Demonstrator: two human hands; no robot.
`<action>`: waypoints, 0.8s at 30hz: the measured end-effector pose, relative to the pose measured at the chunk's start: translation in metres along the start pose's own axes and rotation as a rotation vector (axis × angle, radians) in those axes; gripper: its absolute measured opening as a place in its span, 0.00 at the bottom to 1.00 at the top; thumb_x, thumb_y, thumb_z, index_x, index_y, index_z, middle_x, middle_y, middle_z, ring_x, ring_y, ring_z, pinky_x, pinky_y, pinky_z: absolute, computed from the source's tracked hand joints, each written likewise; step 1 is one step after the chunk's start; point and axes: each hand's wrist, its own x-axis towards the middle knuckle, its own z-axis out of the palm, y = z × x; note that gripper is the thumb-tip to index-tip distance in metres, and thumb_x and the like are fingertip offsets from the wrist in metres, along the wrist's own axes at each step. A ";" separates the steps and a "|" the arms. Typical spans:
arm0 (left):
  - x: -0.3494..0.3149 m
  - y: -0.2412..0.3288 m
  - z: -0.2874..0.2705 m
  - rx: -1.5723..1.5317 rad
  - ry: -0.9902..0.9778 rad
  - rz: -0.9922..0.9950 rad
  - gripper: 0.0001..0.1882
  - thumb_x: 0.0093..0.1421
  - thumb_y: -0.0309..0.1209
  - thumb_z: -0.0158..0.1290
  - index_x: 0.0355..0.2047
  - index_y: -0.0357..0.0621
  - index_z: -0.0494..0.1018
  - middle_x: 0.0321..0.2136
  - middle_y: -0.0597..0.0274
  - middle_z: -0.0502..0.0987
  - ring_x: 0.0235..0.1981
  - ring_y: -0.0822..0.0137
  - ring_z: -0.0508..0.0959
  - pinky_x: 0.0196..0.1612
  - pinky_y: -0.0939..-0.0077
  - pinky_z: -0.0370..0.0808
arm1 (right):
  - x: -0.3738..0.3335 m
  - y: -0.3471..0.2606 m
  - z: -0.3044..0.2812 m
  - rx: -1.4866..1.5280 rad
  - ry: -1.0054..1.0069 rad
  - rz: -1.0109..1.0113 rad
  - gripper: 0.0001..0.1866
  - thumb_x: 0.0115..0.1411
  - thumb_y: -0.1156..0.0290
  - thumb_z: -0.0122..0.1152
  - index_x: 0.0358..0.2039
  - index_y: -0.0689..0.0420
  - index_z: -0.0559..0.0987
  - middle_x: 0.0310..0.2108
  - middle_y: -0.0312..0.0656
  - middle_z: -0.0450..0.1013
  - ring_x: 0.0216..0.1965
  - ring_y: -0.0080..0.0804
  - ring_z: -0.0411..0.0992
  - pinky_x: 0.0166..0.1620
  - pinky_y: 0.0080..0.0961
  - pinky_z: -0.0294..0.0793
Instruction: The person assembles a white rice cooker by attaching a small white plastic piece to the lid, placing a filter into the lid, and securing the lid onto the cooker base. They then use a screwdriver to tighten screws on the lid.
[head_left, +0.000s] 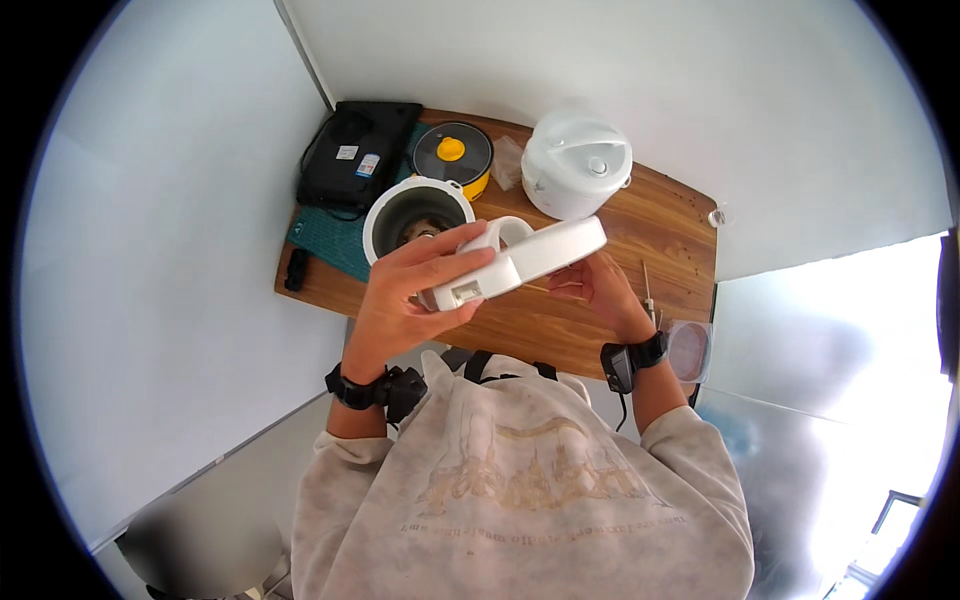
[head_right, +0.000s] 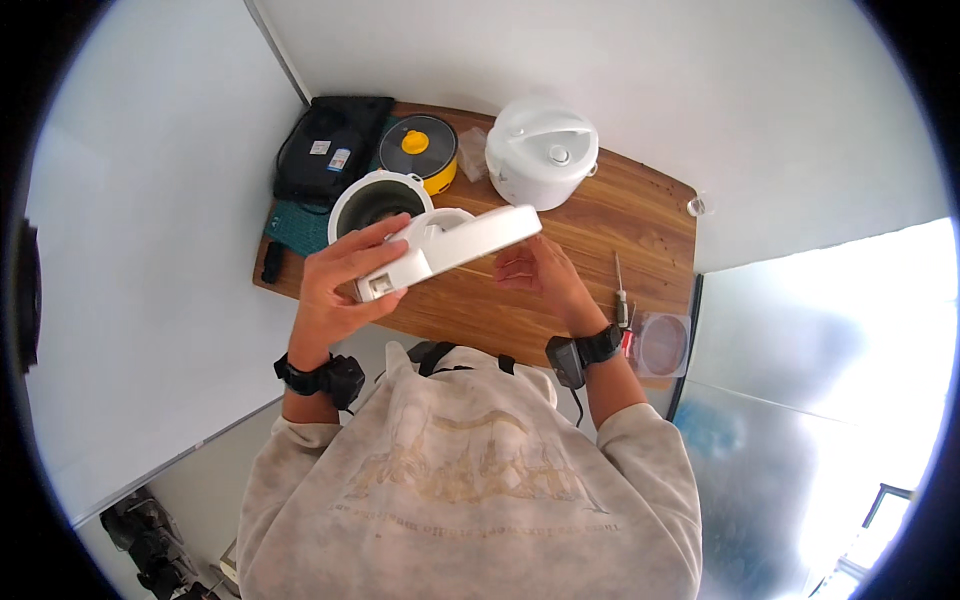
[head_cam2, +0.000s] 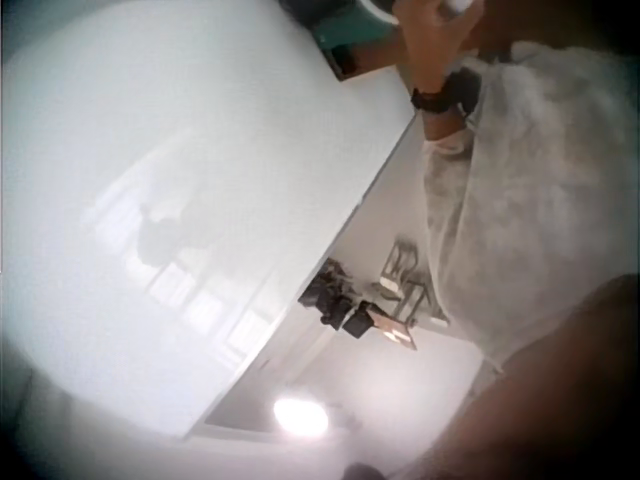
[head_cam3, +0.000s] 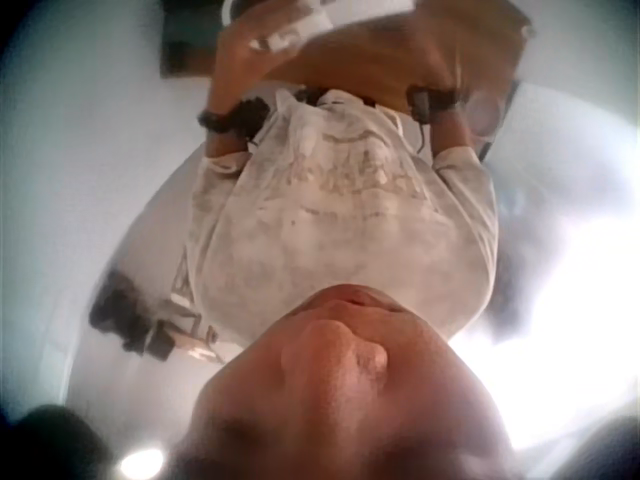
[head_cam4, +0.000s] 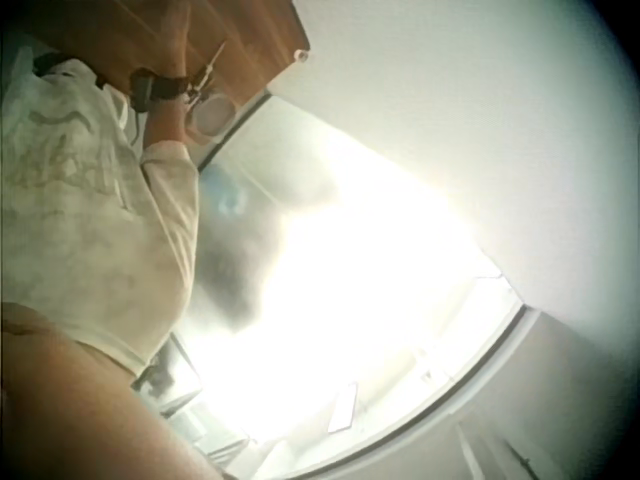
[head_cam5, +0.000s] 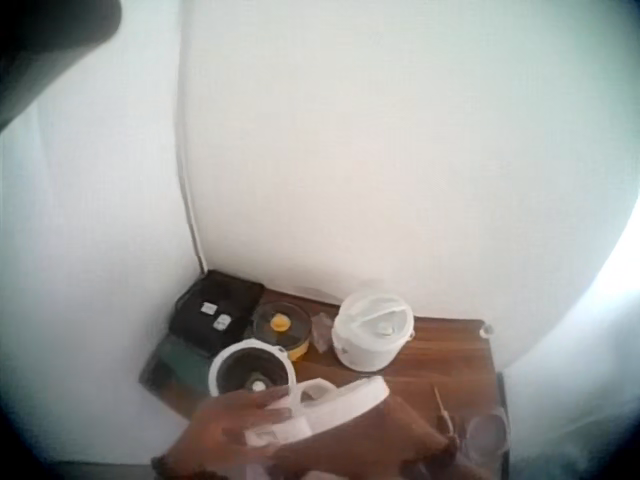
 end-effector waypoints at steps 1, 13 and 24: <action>-0.001 -0.001 -0.007 0.008 -0.009 0.027 0.26 0.44 0.20 0.66 0.47 0.50 0.81 0.54 0.58 0.76 0.46 0.64 0.78 0.46 0.74 0.78 | 0.001 -0.005 0.014 0.044 0.008 0.008 0.30 0.72 0.47 0.37 0.58 0.60 0.69 0.49 0.47 0.75 0.47 0.37 0.76 0.49 0.33 0.79; -0.025 -0.035 -0.078 0.268 -0.197 0.224 0.33 0.37 0.15 0.64 0.48 0.52 0.80 0.58 0.57 0.72 0.49 0.60 0.75 0.51 0.70 0.74 | 0.039 -0.036 0.099 0.251 -0.093 -0.028 0.31 0.66 0.61 0.52 0.65 0.63 0.61 0.60 0.46 0.67 0.59 0.34 0.67 0.61 0.32 0.66; -0.013 -0.069 -0.137 0.131 -0.459 -0.142 0.32 0.53 0.17 0.55 0.59 0.51 0.70 0.56 0.55 0.72 0.53 0.53 0.74 0.57 0.66 0.70 | 0.103 -0.055 0.121 0.106 -0.226 -0.096 0.31 0.65 0.68 0.52 0.67 0.58 0.61 0.61 0.44 0.65 0.58 0.34 0.68 0.60 0.31 0.68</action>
